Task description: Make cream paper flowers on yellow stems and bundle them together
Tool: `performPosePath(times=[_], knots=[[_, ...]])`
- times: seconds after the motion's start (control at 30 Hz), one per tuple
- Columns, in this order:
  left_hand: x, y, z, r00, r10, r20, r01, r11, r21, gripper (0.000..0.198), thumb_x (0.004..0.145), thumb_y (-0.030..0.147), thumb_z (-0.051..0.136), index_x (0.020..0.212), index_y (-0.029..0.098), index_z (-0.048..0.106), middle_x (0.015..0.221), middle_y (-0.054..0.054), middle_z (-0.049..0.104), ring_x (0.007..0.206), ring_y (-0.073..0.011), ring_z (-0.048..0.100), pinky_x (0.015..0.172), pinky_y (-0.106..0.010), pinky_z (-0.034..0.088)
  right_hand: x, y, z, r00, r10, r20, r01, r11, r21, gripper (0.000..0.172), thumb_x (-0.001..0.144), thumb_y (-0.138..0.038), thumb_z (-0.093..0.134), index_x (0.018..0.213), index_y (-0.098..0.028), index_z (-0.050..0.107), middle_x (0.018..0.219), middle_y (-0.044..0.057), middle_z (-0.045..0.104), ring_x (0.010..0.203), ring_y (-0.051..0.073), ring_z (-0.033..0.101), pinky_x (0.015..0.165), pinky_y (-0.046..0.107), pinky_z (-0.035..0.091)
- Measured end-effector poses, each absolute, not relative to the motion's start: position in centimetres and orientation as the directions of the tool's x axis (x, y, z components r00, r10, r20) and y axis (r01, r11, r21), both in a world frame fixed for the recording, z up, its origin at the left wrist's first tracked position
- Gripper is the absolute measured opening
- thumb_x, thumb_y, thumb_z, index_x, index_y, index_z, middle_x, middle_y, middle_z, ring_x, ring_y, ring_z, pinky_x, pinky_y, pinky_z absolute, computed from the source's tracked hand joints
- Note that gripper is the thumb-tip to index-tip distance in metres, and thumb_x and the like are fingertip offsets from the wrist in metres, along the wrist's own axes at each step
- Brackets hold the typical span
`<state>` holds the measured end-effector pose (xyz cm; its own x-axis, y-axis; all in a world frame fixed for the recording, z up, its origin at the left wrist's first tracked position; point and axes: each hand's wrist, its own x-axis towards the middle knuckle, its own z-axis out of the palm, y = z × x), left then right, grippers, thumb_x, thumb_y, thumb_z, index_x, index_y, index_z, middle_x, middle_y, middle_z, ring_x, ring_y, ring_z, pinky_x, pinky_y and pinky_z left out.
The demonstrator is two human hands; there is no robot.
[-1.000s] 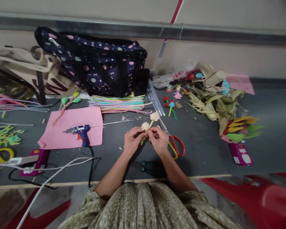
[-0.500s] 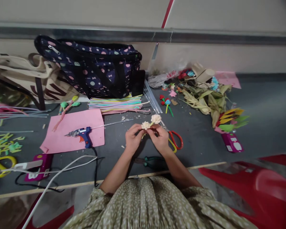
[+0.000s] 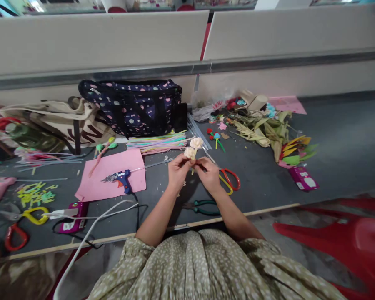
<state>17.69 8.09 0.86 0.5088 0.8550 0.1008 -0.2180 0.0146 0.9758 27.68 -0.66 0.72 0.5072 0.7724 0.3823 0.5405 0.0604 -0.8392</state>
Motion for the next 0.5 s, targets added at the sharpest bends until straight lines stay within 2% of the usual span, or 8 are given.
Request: performPosePath(times=[0.17,0.27,0.4,0.5], knots=[[17.2,8.3,1.4,0.563,0.803,0.197,-0.221,-0.083,0.972,0.016,0.067,0.033,0.075,0.073,0.019,0.07,0.081,-0.003,0.064,0.08,-0.0159,0.06,0.076,-0.029,0.049,27.5,-0.9,0.3,0.508,0.777,0.372,0.567,0.024,-0.824,0.019,0.087,-0.033,0.053,0.083,-0.02,0.066,0.08,0.003,0.062,0.075,0.015,0.059,0.072,0.027,0.048],[17.2,8.3,1.3,0.558,0.794,0.241,-0.213,-0.144,0.966,0.013,0.067,0.03,0.075,0.068,0.019,0.069,0.076,-0.002,0.062,0.076,-0.0146,0.059,0.075,-0.029,0.048,27.6,-1.1,0.5,0.482,0.8,0.358,0.567,0.026,-0.823,0.02,0.087,-0.033,0.053,0.084,-0.019,0.067,0.079,0.003,0.062,0.075,0.015,0.059,0.071,0.027,0.047],[17.6,8.3,0.7,0.502,0.852,0.147,-0.199,-0.051,0.979,0.014,0.065,0.029,0.074,0.068,0.018,0.067,0.073,0.0,0.063,0.072,-0.0134,0.059,0.073,-0.027,0.048,29.8,-2.5,0.7,0.5,0.808,0.312,0.541,-0.01,-0.841,0.022,0.086,-0.035,0.054,0.092,-0.019,0.067,0.09,0.005,0.067,0.081,0.016,0.061,0.073,0.027,0.047],[17.8,8.4,0.2,0.466,0.879,0.099,-0.188,-0.011,0.982,0.015,0.065,0.03,0.073,0.069,0.017,0.066,0.075,0.0,0.066,0.075,-0.0137,0.061,0.075,-0.027,0.048,32.5,-4.3,0.0,0.605,0.758,0.244,0.588,-0.22,-0.778,0.022,0.086,-0.032,0.053,0.086,-0.017,0.068,0.084,0.005,0.067,0.076,0.016,0.061,0.072,0.027,0.045]])
